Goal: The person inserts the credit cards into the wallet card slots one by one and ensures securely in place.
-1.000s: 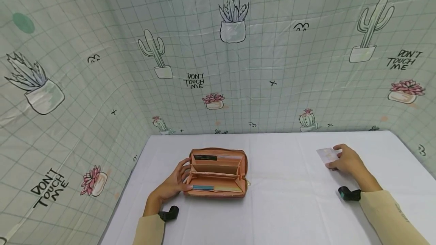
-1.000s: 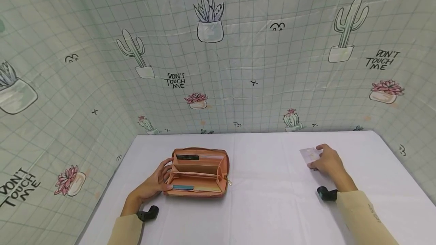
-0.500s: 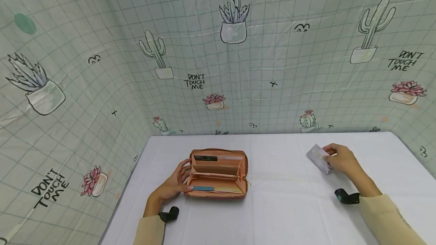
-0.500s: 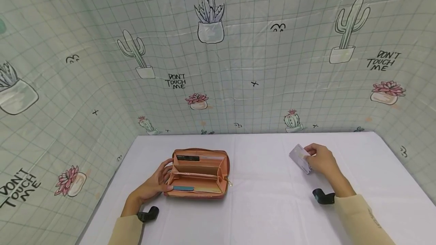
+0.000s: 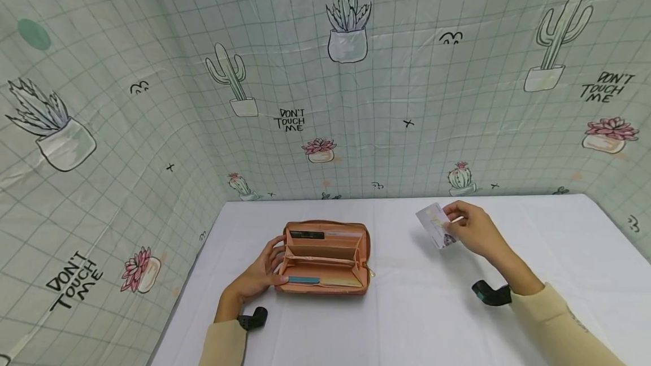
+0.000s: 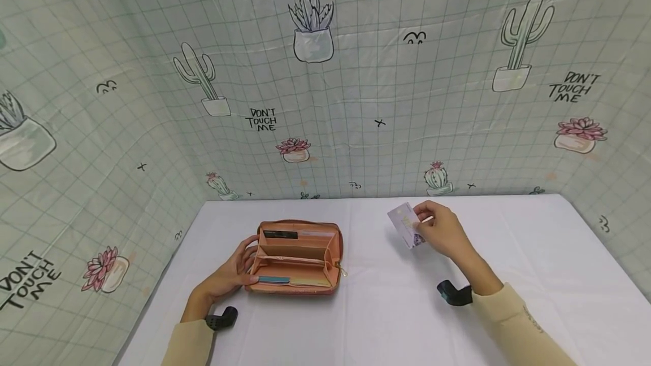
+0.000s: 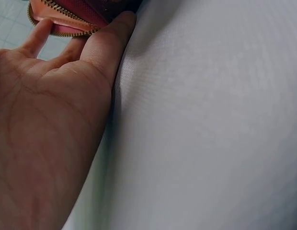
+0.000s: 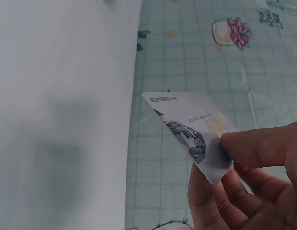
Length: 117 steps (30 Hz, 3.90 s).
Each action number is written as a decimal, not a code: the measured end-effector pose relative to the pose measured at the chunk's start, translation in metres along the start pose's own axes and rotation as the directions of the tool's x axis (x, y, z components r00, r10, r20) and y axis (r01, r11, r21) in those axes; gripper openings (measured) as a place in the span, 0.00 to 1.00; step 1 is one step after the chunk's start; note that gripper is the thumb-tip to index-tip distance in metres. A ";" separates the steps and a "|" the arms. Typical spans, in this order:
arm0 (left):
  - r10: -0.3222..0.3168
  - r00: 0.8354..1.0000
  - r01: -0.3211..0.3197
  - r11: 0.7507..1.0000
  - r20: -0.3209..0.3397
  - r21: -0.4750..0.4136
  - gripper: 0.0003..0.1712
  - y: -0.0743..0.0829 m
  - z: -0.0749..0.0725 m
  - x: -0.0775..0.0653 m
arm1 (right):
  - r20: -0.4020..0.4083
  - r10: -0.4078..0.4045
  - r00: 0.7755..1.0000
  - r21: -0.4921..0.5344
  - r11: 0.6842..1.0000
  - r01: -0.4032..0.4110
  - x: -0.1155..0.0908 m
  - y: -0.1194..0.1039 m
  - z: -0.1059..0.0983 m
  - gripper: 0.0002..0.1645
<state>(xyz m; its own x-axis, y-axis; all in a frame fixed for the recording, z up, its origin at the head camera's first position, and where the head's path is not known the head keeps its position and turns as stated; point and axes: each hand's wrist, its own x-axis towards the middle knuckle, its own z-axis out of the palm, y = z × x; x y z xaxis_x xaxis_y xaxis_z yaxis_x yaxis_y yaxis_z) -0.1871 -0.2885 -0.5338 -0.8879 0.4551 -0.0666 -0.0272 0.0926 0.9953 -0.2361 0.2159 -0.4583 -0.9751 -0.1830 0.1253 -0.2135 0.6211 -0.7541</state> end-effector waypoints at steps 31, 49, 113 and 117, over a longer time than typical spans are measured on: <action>-0.018 1.000 0.018 1.000 -0.004 -0.001 0.62 0.006 0.002 0.000 | -0.040 -0.255 0.966 0.210 0.943 0.258 0.030 -0.097 0.083 0.10; -0.025 1.000 0.025 1.000 -0.009 0.002 0.63 0.004 0.001 0.000 | -0.048 -0.412 0.910 0.036 0.910 0.413 0.035 -0.096 0.127 0.12; -0.024 1.000 0.024 1.000 -0.009 0.006 0.61 0.003 0.002 0.000 | 0.372 -0.481 0.794 -0.385 0.699 0.603 0.061 -0.124 0.130 0.16; -0.027 1.000 0.027 1.000 -0.010 0.005 0.61 0.004 0.002 -0.001 | 0.384 -0.500 0.777 -0.387 0.676 0.627 0.062 -0.125 0.129 0.16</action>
<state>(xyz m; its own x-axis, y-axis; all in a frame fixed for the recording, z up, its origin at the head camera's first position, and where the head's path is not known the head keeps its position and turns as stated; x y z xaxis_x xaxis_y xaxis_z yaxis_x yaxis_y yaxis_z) -0.1859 -0.2869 -0.5303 -0.8914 0.4437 -0.0927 -0.0486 0.1096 0.9928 -0.2622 0.0285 -0.4396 -0.6275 -0.7449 0.2267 -0.7786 0.6006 -0.1818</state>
